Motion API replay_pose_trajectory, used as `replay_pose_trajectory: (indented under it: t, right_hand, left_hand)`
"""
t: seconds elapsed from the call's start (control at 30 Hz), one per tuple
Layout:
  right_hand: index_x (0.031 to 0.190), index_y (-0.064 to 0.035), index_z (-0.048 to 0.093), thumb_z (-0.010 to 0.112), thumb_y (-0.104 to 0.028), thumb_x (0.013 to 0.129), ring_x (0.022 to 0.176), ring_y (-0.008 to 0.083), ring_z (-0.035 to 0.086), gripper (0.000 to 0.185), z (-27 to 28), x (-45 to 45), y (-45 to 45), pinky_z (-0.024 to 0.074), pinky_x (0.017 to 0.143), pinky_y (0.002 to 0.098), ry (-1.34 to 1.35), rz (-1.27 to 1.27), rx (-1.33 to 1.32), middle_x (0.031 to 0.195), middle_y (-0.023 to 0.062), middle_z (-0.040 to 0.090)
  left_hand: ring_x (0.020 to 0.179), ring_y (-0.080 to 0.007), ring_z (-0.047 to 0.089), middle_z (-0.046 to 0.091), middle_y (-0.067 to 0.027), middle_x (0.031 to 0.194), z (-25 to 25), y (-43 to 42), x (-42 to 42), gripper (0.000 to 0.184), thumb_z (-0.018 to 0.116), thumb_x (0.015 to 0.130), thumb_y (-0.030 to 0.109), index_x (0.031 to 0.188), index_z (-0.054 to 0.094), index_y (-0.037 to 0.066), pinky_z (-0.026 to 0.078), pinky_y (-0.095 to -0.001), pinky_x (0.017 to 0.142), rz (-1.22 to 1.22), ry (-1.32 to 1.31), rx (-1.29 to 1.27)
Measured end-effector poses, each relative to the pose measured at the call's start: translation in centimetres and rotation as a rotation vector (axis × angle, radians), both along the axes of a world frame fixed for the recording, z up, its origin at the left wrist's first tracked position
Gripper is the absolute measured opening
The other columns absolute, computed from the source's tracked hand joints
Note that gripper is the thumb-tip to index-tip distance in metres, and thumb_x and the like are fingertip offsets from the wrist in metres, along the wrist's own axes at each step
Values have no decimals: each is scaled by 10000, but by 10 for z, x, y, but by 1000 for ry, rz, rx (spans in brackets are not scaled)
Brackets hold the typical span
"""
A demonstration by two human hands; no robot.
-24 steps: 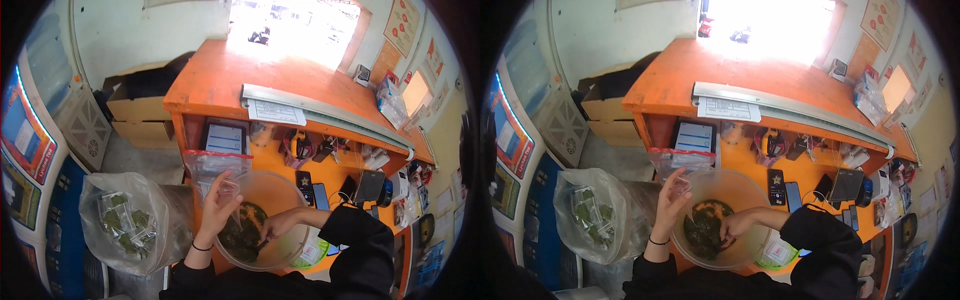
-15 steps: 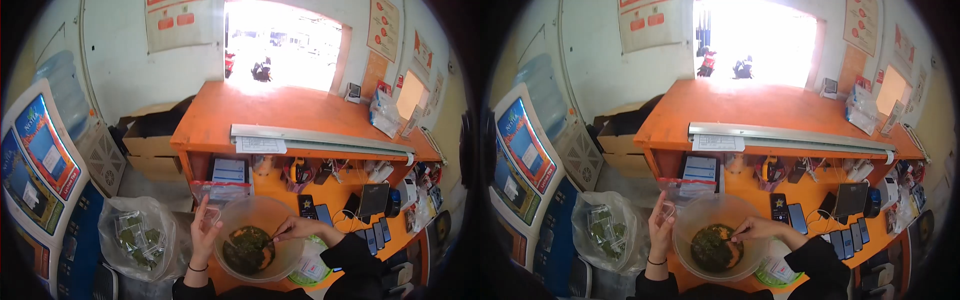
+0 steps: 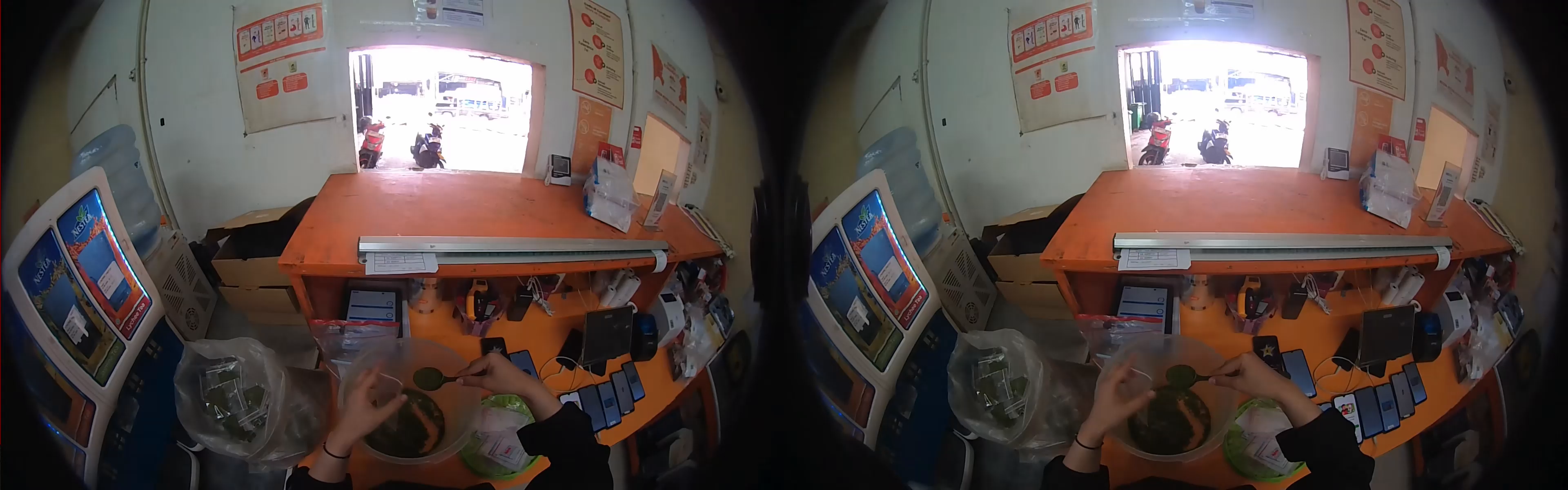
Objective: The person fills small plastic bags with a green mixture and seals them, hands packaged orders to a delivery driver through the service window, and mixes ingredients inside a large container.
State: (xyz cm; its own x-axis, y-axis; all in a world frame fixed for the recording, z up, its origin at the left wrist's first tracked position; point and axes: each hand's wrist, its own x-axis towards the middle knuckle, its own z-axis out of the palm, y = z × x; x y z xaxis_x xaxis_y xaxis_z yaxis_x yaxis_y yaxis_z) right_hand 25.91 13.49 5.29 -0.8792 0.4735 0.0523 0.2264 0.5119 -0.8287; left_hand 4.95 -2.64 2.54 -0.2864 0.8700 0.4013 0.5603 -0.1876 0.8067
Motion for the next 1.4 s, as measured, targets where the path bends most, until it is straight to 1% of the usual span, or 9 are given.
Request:
replay_pose_trajectory:
  t: [0.3,0.7,0.93,1.03,1.13,1.17,1.27,1.37,1.4]
  right_hand:
    - [858,-84,642,606,-131,717,599,214,545,153,31,-2,-28,426,554,289,-19,11,427,700,69,557]
    - [882,-106,645,618,-98,702,588,180,508,182,33,14,-20,414,547,284,68,-35,376,667,50,506]
    - [917,-142,633,596,-161,715,676,241,543,207,-26,-12,-30,430,592,333,-368,106,1022,723,54,567]
    - [855,-56,617,560,-174,761,644,186,555,161,3,-27,-37,414,602,293,174,25,574,675,58,576]
    - [865,-41,598,544,-164,803,658,108,546,149,33,-30,-70,415,596,240,190,121,-67,648,57,568]
    - [888,-35,589,542,-152,807,663,94,542,150,30,-30,-69,416,598,228,152,114,-50,660,47,568]
    - [941,-18,565,541,-120,812,667,69,532,167,21,-30,-56,424,608,205,153,99,-128,686,18,563]
    - [955,3,557,547,-98,805,658,78,532,180,22,-30,-50,434,621,209,347,74,-392,713,5,559]
    - [952,11,556,547,-94,805,662,80,535,181,24,-32,-52,437,622,210,384,42,-427,733,9,565]
  left_hand:
    - [927,-233,509,517,-131,979,-4,8,23,555,658,693,223,1153,442,1,399,-311,804,-174,-45,-131]
    - [920,-169,501,518,-68,971,1,1,22,689,693,670,185,1242,346,19,393,-274,811,-171,-189,-50]
    - [844,-206,470,510,-74,869,0,-5,23,755,703,649,260,1240,324,-17,369,-299,763,46,173,90]
    - [802,-209,451,496,-76,832,2,-5,27,769,704,642,291,1229,330,-37,362,-302,738,123,244,118]
    - [783,-197,472,512,-87,867,6,-9,33,783,713,637,225,1257,295,-8,385,-287,712,149,267,134]
    - [780,-190,485,522,-92,889,7,-9,34,796,718,635,187,1273,277,9,397,-278,703,151,274,141]
    - [736,-147,531,560,-70,882,3,-10,35,680,684,674,102,1248,331,11,422,-244,658,112,-95,224]
    - [724,-99,563,594,-51,852,13,-22,27,503,641,709,32,1170,441,12,446,-208,647,-263,-709,-140]
    - [718,-91,561,600,-42,839,14,-24,25,465,638,719,46,1147,461,6,443,-201,653,-234,-675,-181]
